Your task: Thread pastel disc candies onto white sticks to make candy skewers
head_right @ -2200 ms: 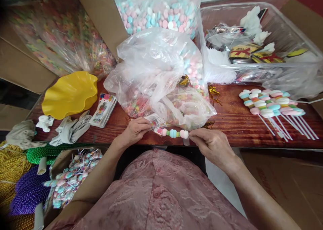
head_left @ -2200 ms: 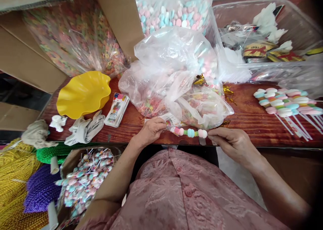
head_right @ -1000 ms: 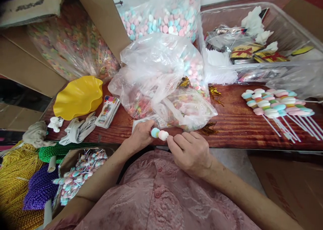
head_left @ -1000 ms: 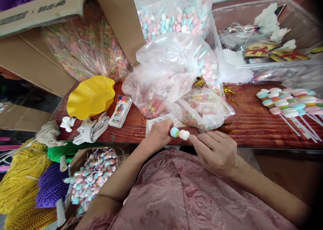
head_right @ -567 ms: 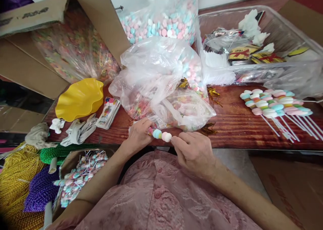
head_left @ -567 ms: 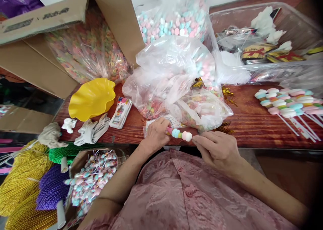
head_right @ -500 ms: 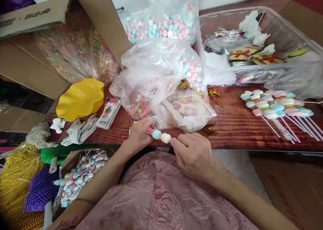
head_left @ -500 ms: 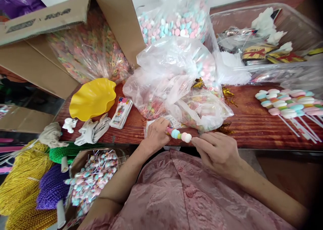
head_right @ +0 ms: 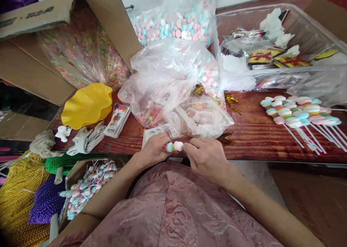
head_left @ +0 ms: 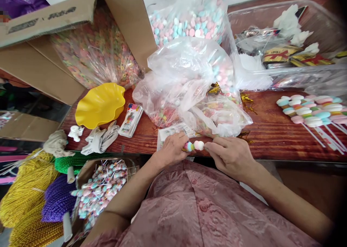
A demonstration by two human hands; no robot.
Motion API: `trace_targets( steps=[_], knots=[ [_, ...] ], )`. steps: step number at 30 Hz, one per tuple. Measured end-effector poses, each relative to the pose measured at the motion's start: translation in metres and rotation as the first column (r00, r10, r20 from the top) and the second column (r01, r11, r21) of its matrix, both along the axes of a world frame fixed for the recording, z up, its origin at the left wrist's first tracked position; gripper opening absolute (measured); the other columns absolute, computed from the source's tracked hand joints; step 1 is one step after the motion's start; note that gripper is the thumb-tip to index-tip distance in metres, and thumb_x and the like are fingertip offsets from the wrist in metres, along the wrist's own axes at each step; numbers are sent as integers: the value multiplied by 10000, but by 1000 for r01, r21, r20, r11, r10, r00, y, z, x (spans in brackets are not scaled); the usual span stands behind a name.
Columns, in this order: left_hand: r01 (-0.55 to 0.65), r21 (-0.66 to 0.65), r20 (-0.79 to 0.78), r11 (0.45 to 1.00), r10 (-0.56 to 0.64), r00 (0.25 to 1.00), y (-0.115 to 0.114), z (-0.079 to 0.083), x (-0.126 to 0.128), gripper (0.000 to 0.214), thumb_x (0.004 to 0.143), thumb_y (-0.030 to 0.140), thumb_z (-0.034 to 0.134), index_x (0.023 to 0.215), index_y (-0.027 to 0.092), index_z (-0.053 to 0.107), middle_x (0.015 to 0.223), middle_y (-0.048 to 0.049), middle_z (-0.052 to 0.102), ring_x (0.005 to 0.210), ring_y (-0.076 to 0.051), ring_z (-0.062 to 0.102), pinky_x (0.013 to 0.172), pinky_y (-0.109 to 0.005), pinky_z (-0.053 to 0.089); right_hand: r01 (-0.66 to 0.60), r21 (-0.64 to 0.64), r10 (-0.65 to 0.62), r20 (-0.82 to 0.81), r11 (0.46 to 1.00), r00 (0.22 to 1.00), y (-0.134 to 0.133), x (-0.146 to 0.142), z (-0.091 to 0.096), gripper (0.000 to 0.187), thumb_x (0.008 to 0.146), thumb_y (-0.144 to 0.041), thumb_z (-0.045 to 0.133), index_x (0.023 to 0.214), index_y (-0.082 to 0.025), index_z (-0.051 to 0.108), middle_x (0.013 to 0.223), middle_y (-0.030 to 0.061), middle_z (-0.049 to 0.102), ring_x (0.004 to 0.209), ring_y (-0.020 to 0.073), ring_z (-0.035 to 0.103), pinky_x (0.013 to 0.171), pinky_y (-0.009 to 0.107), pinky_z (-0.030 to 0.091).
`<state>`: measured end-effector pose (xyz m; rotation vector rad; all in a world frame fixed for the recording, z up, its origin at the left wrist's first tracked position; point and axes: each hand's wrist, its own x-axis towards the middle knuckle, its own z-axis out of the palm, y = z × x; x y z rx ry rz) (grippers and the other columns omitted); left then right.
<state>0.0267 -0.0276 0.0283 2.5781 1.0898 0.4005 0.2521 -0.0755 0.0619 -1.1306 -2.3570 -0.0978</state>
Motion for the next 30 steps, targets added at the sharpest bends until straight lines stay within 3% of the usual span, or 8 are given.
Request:
trace_targets(
  steps=[3, 10, 11, 15, 20, 24, 27, 30],
  knots=[
    [2, -89, 8, 996, -1, 1000, -6, 3, 6, 182, 861, 307, 613, 744, 187, 543, 759, -31, 591, 708, -168, 531, 616, -286, 368, -51, 58, 50, 10, 997, 999, 0, -12, 0, 198, 876, -117, 497, 782, -172, 662, 626, 10, 547, 592, 130, 446, 586, 306, 271],
    [41, -192, 84, 980, -25, 996, -7, 9, 18, 56, 805, 126, 573, 824, 179, 575, 838, -45, 632, 785, -182, 572, 723, -310, 447, -123, 30, 124, -34, 992, 992, 11, -34, -13, 227, 842, -72, 462, 687, -158, 604, 632, 25, 567, 600, 128, 440, 596, 301, 266],
    [55, -197, 118, 979, -32, 992, -4, 10, 16, 98, 803, 172, 622, 897, 176, 592, 896, -55, 649, 834, -194, 589, 760, -320, 462, -130, 21, 131, -40, 991, 991, 14, -32, -13, 230, 852, -82, 465, 679, -159, 596, 637, 24, 572, 599, 126, 445, 593, 298, 267],
    [75, -217, 143, 973, -44, 989, 10, 21, 1, 642, 673, 440, 831, 1194, 170, 569, 1136, -97, 657, 1031, -268, 611, 858, -363, 479, -133, -29, 130, -80, 991, 988, 22, -17, -8, 208, 909, -140, 492, 754, -166, 629, 659, 12, 584, 613, 120, 484, 595, 276, 313],
    [4, -350, 16, 937, 2, 1000, 12, 23, -9, 215, 782, 346, 766, 878, 188, 656, 788, 0, 684, 734, -185, 627, 649, -279, 428, -142, -23, 140, -77, 990, 987, 25, -6, 2, 197, 890, -88, 480, 836, -166, 653, 787, 46, 657, 717, 143, 572, 655, 276, 395],
    [-52, -308, 83, 950, 81, 993, 9, 18, -10, 195, 817, 353, 729, 830, 193, 618, 752, 9, 661, 690, -160, 596, 617, -261, 394, -101, -4, 101, -17, 995, 995, 29, 8, 9, 170, 882, -104, 502, 892, -181, 654, 866, 53, 684, 756, 158, 596, 667, 288, 409],
    [-107, -224, 73, 969, 126, 989, 7, 15, -11, 214, 839, 371, 692, 796, 189, 587, 748, -5, 642, 684, -159, 575, 613, -267, 371, -123, -31, 123, 2, 992, 992, 29, 19, 12, 187, 886, -88, 482, 861, -182, 642, 722, 22, 640, 669, 144, 566, 628, 285, 386],
    [-170, -196, 44, 966, 182, 982, 5, 15, -13, 136, 823, 265, 671, 768, 188, 574, 740, -4, 633, 667, -150, 562, 595, -266, 345, -147, -60, 147, -7, 987, 989, 25, 25, 14, 198, 897, -86, 468, 845, -179, 635, 675, 8, 613, 629, 128, 548, 614, 277, 371]
  ],
)
